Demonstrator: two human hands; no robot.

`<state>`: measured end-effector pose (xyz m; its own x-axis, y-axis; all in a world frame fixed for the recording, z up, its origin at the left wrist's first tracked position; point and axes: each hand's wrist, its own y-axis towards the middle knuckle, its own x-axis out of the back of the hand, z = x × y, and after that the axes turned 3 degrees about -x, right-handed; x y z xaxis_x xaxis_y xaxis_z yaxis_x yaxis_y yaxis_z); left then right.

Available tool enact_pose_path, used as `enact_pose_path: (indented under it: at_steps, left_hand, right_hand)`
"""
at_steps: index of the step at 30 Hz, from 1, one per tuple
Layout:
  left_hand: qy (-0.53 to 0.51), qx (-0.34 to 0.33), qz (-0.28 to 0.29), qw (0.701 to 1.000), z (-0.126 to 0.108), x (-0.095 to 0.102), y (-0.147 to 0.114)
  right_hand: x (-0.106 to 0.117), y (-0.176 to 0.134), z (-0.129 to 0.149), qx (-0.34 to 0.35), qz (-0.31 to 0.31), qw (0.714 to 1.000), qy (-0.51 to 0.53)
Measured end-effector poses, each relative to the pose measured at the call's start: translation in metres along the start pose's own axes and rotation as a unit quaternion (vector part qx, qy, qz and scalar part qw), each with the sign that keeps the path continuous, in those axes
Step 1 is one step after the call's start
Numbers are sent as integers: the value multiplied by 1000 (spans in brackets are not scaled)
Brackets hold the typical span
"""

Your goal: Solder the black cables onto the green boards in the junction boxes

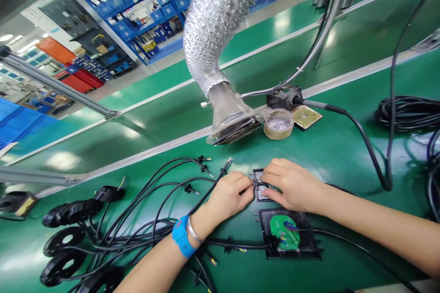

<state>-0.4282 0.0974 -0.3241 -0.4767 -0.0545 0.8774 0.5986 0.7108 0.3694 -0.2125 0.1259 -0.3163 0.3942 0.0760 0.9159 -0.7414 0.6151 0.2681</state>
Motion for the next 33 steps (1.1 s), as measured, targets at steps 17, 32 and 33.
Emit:
enact_pose_path:
  at_steps: [17, 32, 33]
  left_hand:
    - [35, -29, 46, 998, 1, 1, 2]
    - [48, -7, 33, 998, -8, 1, 0]
    - [55, -12, 42, 998, -8, 2, 1]
  right_hand:
    - [15, -10, -20, 55, 6, 987, 150]
    - [5, 5, 47, 4, 43, 987, -158]
    - [7, 9, 47, 6, 63, 987, -148]
